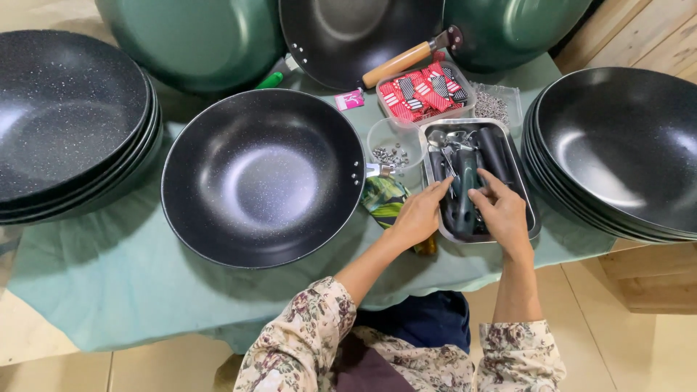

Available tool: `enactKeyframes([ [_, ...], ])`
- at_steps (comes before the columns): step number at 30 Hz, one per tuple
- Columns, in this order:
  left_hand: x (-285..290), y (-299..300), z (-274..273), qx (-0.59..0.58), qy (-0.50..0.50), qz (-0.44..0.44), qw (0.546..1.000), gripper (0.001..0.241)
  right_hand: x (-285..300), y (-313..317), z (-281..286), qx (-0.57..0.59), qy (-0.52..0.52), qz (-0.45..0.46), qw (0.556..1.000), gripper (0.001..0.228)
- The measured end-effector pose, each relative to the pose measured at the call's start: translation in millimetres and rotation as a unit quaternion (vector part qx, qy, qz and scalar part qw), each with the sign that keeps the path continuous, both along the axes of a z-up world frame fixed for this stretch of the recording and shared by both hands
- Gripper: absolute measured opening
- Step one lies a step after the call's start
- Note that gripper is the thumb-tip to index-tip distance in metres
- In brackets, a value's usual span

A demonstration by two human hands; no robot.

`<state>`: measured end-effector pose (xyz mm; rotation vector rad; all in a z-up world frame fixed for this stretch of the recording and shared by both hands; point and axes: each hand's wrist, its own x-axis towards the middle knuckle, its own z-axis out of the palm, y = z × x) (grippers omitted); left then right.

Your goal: Assembling a handle onto a frying pan using a screwdriver and screws.

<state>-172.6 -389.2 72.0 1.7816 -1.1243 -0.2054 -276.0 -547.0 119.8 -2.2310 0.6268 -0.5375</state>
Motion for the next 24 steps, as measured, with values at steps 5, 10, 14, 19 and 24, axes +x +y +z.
enactKeyframes([
  [5,2,1,-6,0.003,-0.032,-0.001,0.999,0.065,8,-36,-28,-0.18,-0.042,-0.021,0.983,0.035],
  [10,4,-1,-16,0.013,-0.041,0.001,0.999,0.062,19,-77,-71,-0.278,0.022,-0.094,0.956,0.045],
  [14,4,0,-14,0.021,-0.022,-0.003,1.0,0.064,17,-80,-83,-0.297,0.075,-0.111,0.945,0.055],
  [19,4,8,1,0.021,-0.003,-0.015,1.0,0.066,11,-75,-72,-0.097,-0.016,-0.111,0.989,0.041],
  [24,1,9,7,0.016,0.009,-0.003,1.0,0.063,2,-27,-31,0.21,-0.261,-0.013,0.942,0.037],
])
